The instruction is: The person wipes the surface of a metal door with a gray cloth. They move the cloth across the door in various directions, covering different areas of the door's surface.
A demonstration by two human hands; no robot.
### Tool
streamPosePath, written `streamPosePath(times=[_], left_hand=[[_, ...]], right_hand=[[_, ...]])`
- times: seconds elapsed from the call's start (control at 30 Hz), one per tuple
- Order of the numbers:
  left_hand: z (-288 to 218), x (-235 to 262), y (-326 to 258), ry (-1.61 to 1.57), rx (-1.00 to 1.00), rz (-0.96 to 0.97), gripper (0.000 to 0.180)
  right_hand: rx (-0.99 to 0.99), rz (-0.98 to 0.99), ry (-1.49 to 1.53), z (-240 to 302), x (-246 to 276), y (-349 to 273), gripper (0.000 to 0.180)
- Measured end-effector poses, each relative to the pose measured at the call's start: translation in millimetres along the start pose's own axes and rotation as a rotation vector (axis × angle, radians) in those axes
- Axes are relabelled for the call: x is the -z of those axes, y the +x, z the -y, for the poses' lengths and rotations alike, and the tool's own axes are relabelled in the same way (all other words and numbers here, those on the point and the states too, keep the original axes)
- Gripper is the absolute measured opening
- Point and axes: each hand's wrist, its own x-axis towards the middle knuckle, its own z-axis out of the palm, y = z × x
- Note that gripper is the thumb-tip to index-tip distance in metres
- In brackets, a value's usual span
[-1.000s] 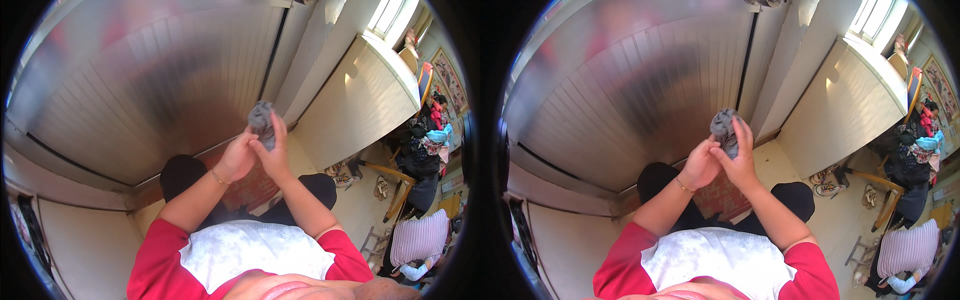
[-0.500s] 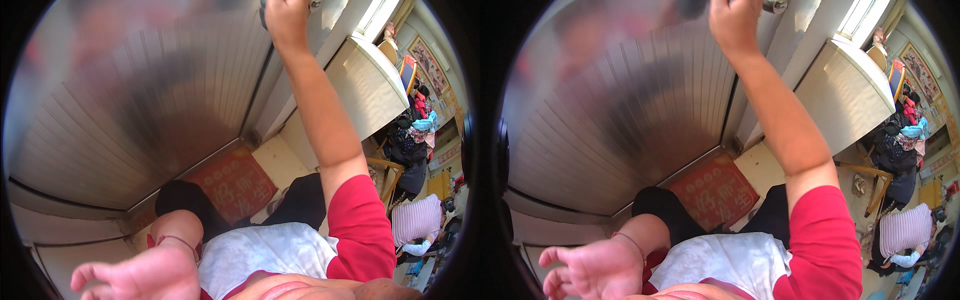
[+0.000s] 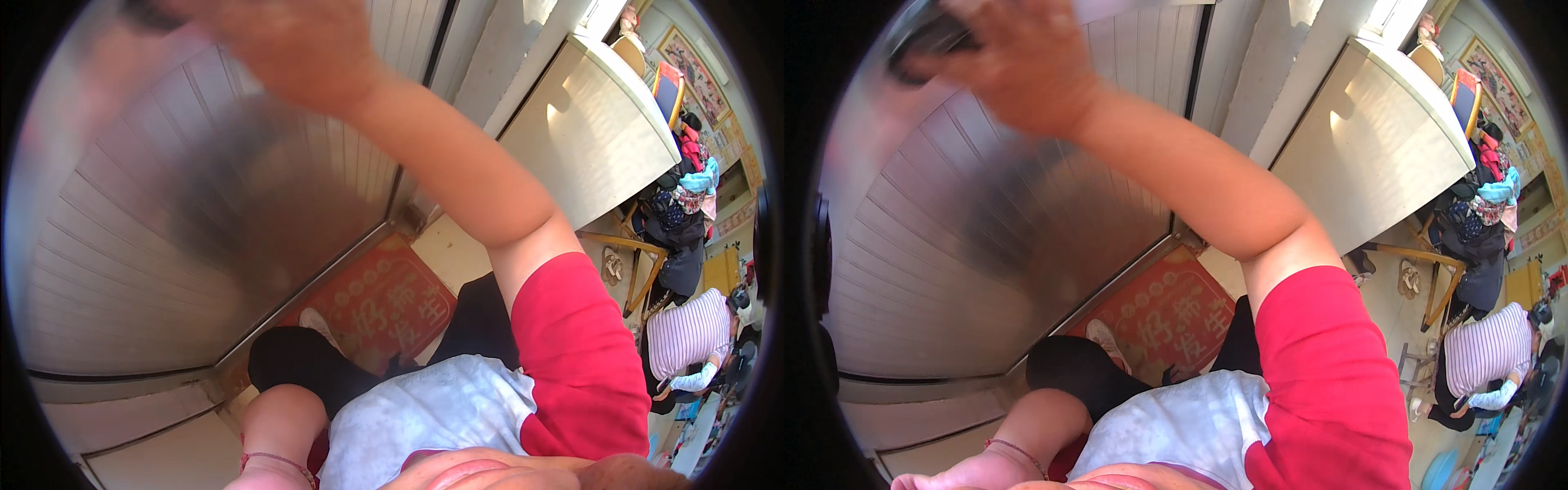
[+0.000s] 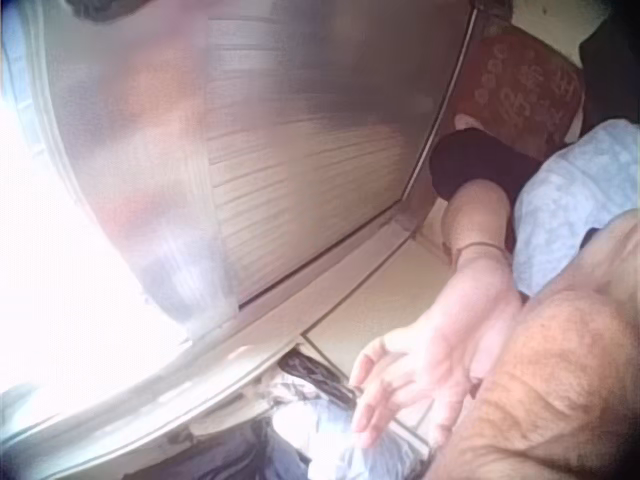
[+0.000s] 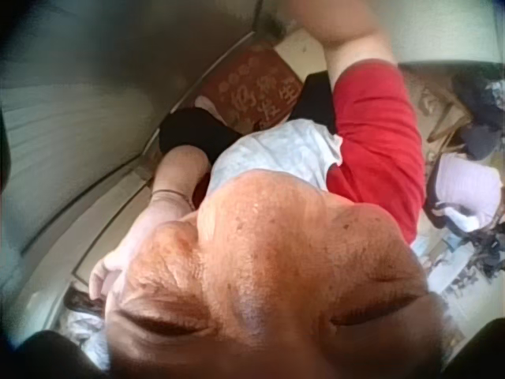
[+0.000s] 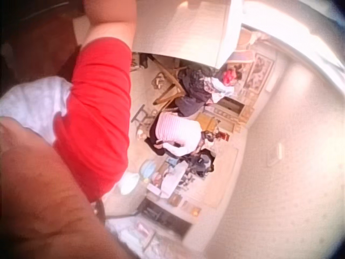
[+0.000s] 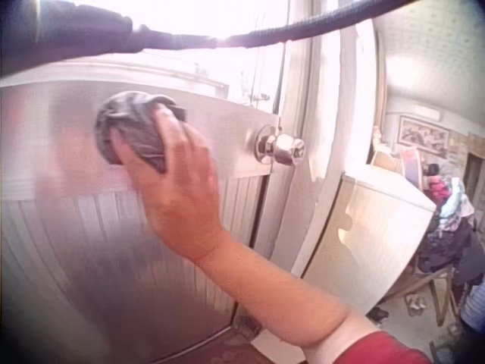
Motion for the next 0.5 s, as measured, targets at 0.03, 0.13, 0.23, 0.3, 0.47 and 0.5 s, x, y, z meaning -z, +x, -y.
streamPosePath(times=[0.03,0.13,0.23,0.3,0.47,0.5], left_hand=[[1.6,-0.6,-3.7,-0.008,0.025,-0.017,0.044],[1.8,0.8,-7.7,-0.019,0.026,-0.007,0.044],[1.4,2.5,-7.6,-0.02,0.021,0.027,0.044],[2.8,3.2,-13.2,-0.035,0.055,0.02,0.044],[-1.8,8.7,-10.8,-0.046,0.083,0.007,0.044],[-2.9,9.6,-9.8,-0.049,0.084,0.008,0.044]], right_hand=[[-0.018,0.029,-0.069,-19.2,16.5,-8.9,0.044],[-0.205,0.035,-0.215,-50.4,36.4,-22.3,0.043],[-0.426,-0.037,-0.182,-44.6,24.5,-14.4,0.045],[-0.49,-0.031,-0.217,-40.1,23.8,-14.1,0.048],[-0.026,0.227,-0.41,17.3,4.4,-1.1,0.05],[-0.009,0.159,-0.184,16.2,4.4,0.2,0.05]])
